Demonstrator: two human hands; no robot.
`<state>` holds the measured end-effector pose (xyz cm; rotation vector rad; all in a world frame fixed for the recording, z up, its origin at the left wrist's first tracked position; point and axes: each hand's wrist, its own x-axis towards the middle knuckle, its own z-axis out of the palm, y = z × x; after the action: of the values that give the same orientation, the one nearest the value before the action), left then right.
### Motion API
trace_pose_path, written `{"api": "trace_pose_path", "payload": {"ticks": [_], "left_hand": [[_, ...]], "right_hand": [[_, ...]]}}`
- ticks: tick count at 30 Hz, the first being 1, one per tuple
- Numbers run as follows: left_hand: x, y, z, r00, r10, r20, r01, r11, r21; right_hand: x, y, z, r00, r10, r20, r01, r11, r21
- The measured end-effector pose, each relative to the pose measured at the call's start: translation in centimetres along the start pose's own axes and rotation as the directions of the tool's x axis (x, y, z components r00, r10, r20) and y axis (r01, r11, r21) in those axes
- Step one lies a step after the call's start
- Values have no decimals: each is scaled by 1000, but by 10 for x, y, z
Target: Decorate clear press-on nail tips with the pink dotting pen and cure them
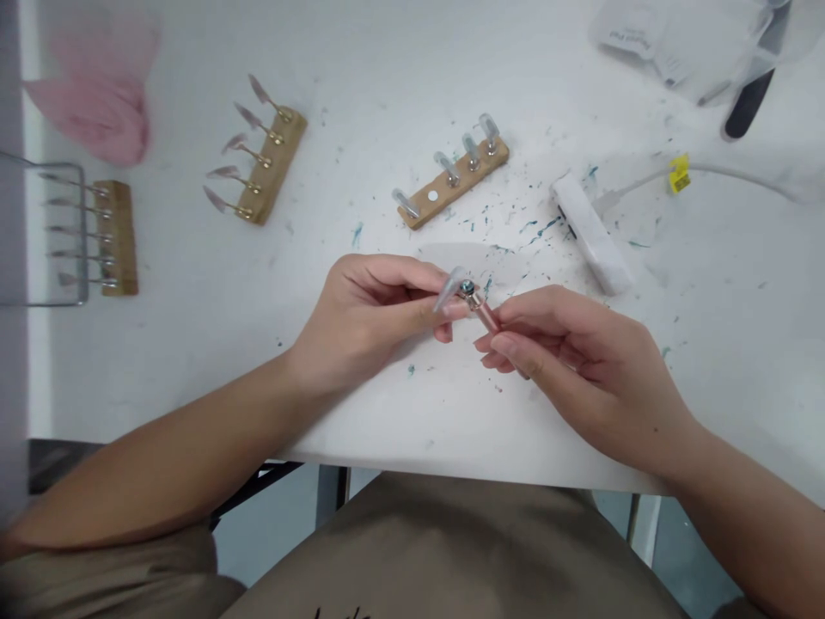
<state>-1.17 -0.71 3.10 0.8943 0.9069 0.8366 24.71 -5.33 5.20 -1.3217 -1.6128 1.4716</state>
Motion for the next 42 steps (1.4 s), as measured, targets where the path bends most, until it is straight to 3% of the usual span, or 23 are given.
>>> {"api": "trace_pose_path", "payload": {"ticks": [18,33,42], "left_hand": [[0,1,1,1000,-6,-19,6,1000,7],[0,0,0,1000,23,3,-23,1000,-2],[-2,-4,-1,999,34,14,-34,999,18]], "right_hand": [[-1,1,0,997,-15,78,18,999,-40],[-1,0,2,999,-47,16,47,998,-40],[2,1,1,998,38,-43,-37,999,7]]}}
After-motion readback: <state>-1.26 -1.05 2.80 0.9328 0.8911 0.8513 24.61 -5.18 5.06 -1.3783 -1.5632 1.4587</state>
